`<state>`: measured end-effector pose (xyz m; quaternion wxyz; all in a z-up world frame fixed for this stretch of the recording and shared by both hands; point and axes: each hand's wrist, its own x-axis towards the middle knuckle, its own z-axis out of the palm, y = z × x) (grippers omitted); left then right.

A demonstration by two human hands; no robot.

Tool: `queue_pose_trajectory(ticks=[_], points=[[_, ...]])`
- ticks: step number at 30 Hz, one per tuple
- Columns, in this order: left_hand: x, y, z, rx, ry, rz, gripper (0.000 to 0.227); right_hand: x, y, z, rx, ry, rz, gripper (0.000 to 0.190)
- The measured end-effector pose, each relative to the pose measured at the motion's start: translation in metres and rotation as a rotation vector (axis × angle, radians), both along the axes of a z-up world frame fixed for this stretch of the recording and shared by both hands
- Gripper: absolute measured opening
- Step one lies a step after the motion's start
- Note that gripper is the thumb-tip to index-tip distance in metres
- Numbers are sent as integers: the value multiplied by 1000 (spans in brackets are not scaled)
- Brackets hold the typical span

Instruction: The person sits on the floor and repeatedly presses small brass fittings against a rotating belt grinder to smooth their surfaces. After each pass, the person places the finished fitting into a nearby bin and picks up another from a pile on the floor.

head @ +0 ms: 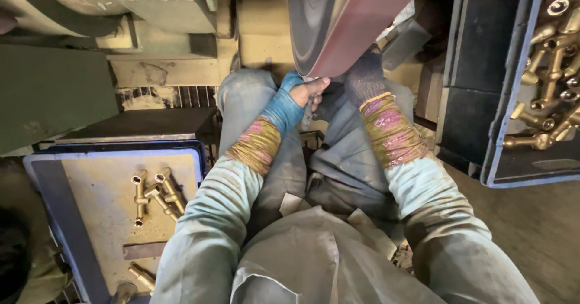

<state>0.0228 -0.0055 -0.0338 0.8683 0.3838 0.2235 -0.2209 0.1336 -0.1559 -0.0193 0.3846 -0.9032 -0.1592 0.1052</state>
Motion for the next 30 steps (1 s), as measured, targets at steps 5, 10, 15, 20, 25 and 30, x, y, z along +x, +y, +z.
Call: queue_pose_trajectory(ticks=[5,10,15,20,25,30], points=[[-15,13,17,252,-185,-103,21,-56,-34,22,-32,-22,-12,39],[-10,20,21,358,-155,-179,28,-82,-42,27,-26,-8,-17,39],[-1,24,24,424,-149,-223,32,-84,-35,37,-8,-12,-19,38],[-8,28,25,474,-284,-204,32,-95,-37,41,12,12,-26,37],[6,37,51,458,-191,-243,36,-100,-25,64,90,-10,-33,36],[-51,48,74,896,-742,-70,69,-149,-22,97,285,10,-102,36]])
